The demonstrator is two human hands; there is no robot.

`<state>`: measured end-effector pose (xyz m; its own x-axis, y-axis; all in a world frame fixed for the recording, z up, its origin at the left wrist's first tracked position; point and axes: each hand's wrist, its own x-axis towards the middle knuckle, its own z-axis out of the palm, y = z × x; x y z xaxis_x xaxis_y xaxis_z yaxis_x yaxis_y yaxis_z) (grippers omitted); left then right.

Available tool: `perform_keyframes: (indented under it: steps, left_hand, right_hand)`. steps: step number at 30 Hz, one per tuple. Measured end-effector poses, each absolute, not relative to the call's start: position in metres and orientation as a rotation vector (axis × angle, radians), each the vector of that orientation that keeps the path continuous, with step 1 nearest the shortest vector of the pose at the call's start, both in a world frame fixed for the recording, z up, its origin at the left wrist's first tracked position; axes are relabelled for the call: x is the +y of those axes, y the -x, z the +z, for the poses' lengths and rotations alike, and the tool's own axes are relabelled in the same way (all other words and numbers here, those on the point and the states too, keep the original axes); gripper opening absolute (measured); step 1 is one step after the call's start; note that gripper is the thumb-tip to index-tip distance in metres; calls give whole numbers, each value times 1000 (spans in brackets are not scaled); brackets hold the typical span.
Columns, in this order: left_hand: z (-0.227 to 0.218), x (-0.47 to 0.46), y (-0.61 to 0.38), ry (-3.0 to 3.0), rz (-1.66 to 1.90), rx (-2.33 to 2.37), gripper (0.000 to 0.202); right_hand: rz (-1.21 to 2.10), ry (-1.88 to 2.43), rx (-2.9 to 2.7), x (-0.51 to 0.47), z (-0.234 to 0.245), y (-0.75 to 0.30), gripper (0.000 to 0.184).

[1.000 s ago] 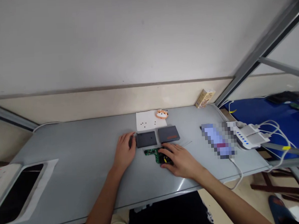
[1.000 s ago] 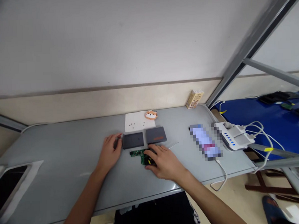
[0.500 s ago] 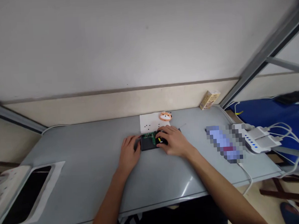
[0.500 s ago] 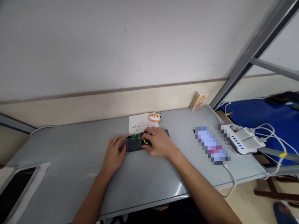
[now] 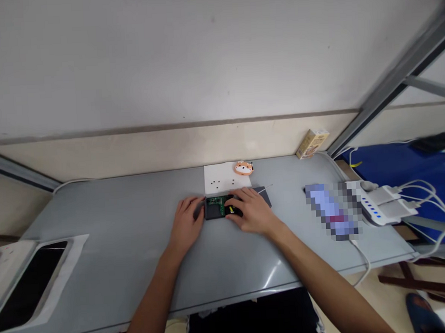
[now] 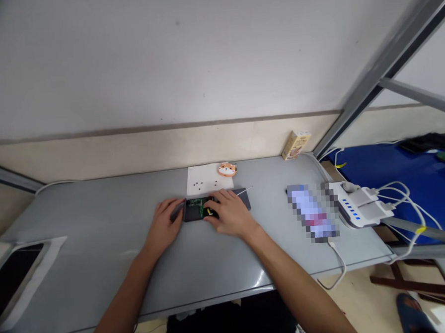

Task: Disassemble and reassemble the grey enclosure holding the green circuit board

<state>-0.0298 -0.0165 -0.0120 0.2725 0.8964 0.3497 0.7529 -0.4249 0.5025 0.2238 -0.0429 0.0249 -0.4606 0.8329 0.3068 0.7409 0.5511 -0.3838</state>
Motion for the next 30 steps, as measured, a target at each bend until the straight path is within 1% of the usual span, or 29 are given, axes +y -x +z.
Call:
perform_keyframes:
  steps: [23, 27, 30]
  left_hand:
    - [-11, -15, 29, -2326, 899, 1517, 24]
    - [-9, -15, 28, -2317, 888, 1527, 22]
    - [-6, -17, 26, -2278, 908, 1562, 20]
  right_hand:
    - [272, 1271, -2393, -44, 25, -227, 29]
    - [299, 1268, -2379, -44, 25, -227, 34]
    - [341, 1250, -2361, -45, 28, -230, 44]
